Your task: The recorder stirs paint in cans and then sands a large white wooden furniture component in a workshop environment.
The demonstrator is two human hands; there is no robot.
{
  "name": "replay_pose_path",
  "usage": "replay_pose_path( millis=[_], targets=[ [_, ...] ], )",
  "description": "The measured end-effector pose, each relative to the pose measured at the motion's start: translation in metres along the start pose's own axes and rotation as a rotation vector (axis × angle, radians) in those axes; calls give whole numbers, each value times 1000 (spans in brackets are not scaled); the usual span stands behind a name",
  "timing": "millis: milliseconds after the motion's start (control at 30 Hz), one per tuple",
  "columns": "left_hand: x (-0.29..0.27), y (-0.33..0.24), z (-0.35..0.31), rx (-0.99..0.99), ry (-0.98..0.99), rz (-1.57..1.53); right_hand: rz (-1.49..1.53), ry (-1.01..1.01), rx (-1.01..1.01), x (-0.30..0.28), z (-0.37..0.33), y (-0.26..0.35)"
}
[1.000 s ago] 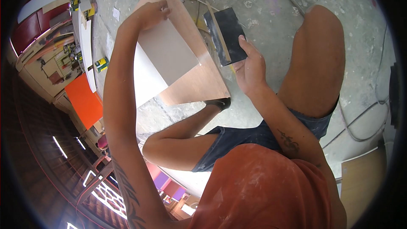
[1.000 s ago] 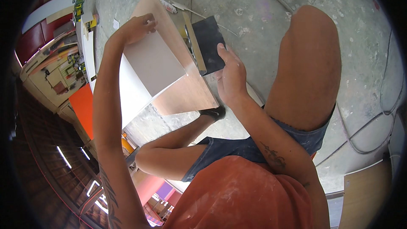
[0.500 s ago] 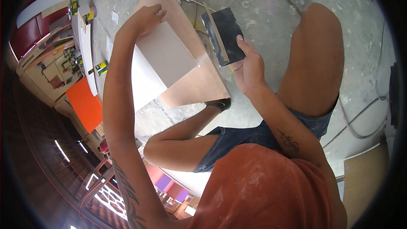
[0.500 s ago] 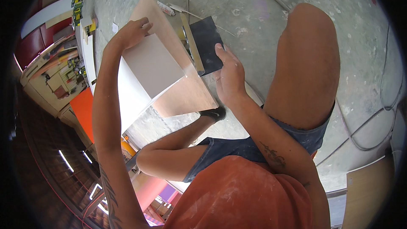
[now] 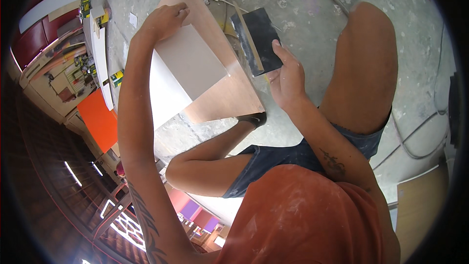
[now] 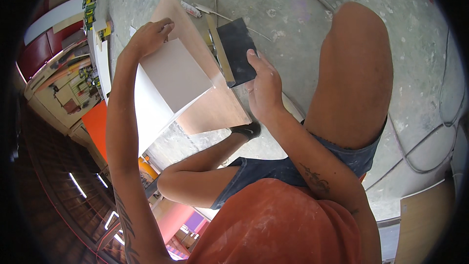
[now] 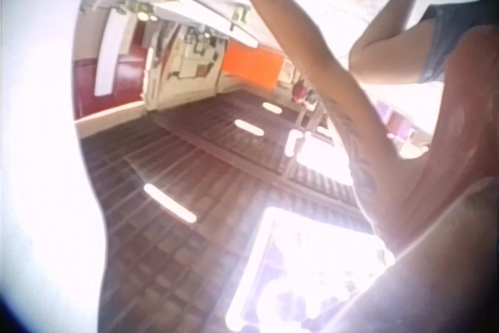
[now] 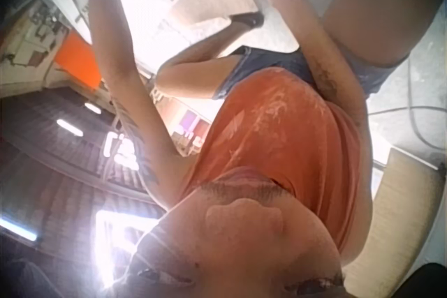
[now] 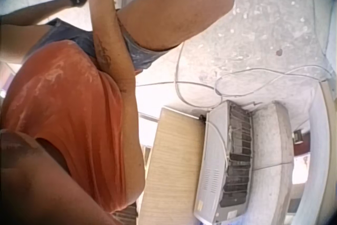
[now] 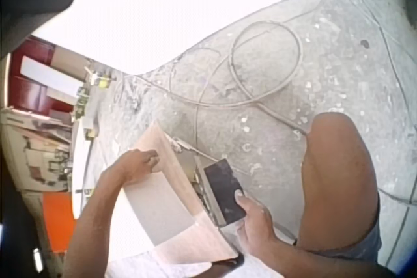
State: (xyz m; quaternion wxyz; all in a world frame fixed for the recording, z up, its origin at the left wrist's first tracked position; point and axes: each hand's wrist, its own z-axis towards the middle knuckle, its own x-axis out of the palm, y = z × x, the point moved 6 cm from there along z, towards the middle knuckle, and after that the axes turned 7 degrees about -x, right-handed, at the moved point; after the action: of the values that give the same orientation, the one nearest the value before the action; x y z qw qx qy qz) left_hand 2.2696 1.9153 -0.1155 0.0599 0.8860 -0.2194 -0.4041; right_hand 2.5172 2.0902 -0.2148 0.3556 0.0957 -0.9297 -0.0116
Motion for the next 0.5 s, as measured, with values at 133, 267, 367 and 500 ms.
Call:
replay_pose_path(
  millis=[133, 267, 367, 500],
  targets=[
    [6, 11, 5, -66, 8, -30, 3, 29, 7, 5, -3, 1],
    [10, 7, 14, -139, 61, -245, -2, -11, 14, -7, 2, 1],
    [14, 31, 24, 76, -217, -82, 61, -28, 104, 4, 1, -12],
    [21, -73, 39, 19, 8, -61, 88, -38, 27, -13, 12, 12]
  ],
)
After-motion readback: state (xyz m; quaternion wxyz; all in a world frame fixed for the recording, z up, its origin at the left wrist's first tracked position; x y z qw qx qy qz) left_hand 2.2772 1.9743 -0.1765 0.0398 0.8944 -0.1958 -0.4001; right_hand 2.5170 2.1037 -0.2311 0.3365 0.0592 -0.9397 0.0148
